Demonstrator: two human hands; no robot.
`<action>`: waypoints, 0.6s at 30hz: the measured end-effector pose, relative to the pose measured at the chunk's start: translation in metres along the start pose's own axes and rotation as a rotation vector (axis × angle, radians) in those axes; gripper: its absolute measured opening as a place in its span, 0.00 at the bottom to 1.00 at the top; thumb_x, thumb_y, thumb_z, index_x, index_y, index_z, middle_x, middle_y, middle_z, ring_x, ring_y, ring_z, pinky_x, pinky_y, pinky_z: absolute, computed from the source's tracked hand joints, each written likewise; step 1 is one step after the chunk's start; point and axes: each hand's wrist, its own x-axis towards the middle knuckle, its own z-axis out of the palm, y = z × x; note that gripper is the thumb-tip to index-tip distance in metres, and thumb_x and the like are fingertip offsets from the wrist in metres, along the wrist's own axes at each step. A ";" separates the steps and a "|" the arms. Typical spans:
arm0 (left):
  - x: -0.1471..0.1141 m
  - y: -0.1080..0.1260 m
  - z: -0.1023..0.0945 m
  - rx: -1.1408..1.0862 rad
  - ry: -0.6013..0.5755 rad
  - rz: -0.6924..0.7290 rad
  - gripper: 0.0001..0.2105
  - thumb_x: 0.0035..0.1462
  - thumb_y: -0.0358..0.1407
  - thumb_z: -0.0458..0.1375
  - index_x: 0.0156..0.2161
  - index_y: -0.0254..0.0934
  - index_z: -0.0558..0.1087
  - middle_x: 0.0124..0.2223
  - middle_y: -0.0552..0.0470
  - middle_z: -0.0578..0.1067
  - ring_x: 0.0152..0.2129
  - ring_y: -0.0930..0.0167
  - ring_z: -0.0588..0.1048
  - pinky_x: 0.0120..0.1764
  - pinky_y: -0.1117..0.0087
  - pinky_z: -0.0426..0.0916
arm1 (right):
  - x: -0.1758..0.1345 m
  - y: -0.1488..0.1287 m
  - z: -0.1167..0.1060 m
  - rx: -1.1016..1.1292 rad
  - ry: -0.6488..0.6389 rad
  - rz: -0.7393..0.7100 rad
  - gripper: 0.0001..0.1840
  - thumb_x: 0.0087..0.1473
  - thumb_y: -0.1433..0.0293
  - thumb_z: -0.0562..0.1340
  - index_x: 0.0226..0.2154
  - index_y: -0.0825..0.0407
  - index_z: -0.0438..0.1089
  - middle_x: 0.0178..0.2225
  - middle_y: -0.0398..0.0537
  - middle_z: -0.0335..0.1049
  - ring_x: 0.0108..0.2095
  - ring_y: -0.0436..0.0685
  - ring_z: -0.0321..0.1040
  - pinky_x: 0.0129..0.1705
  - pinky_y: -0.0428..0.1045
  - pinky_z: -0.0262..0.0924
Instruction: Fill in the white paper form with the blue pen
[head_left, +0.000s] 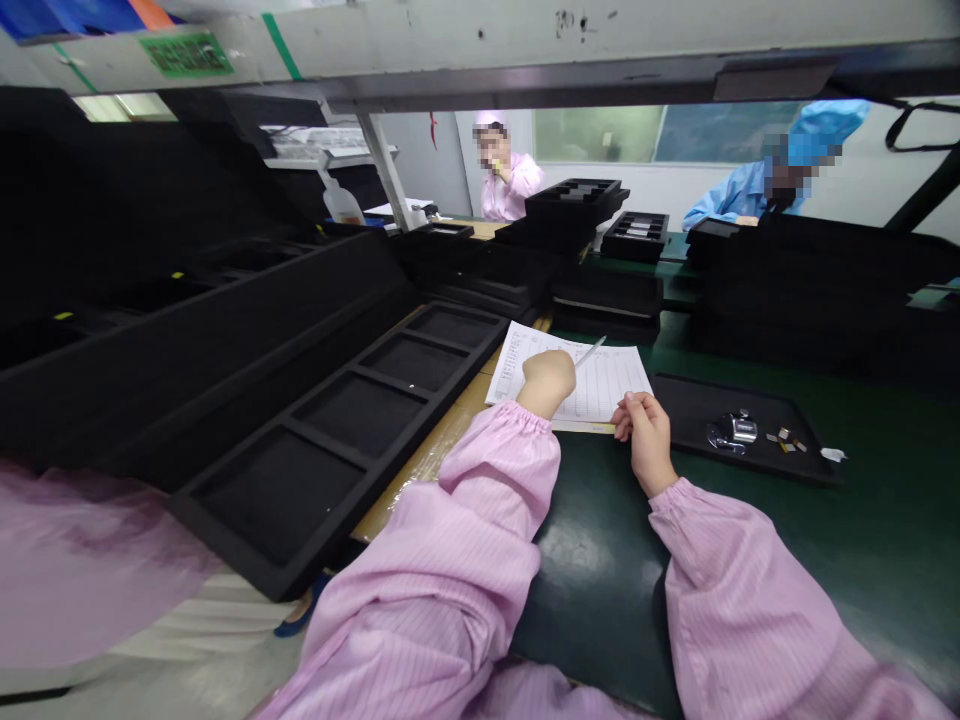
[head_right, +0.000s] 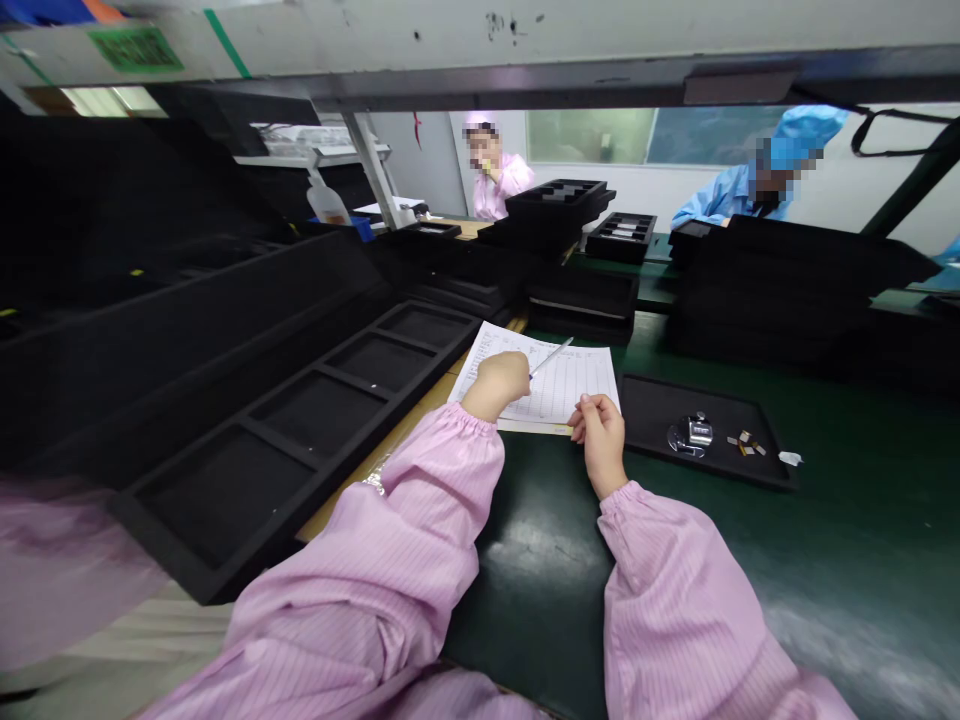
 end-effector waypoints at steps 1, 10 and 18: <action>0.002 -0.001 0.001 -0.011 -0.009 -0.031 0.14 0.66 0.36 0.60 0.53 0.31 0.70 0.52 0.43 0.72 0.48 0.63 0.73 0.51 0.57 0.71 | 0.000 0.000 0.000 -0.002 -0.001 -0.001 0.26 0.51 0.47 0.66 0.28 0.53 0.64 0.21 0.45 0.67 0.16 0.47 0.58 0.17 0.42 0.51; 0.004 -0.001 0.001 -0.072 -0.044 -0.097 0.22 0.60 0.41 0.65 0.56 0.32 0.70 0.55 0.42 0.71 0.51 0.61 0.72 0.54 0.55 0.69 | -0.001 0.000 -0.001 -0.014 -0.011 -0.007 0.26 0.52 0.46 0.66 0.27 0.53 0.65 0.21 0.45 0.66 0.16 0.47 0.57 0.17 0.42 0.51; 0.009 0.011 0.015 -0.088 -0.023 -0.001 0.28 0.61 0.46 0.64 0.59 0.31 0.66 0.57 0.39 0.69 0.54 0.58 0.68 0.56 0.55 0.66 | -0.002 -0.001 0.001 -0.049 -0.061 -0.010 0.28 0.51 0.44 0.66 0.26 0.53 0.64 0.21 0.45 0.66 0.16 0.48 0.58 0.17 0.42 0.51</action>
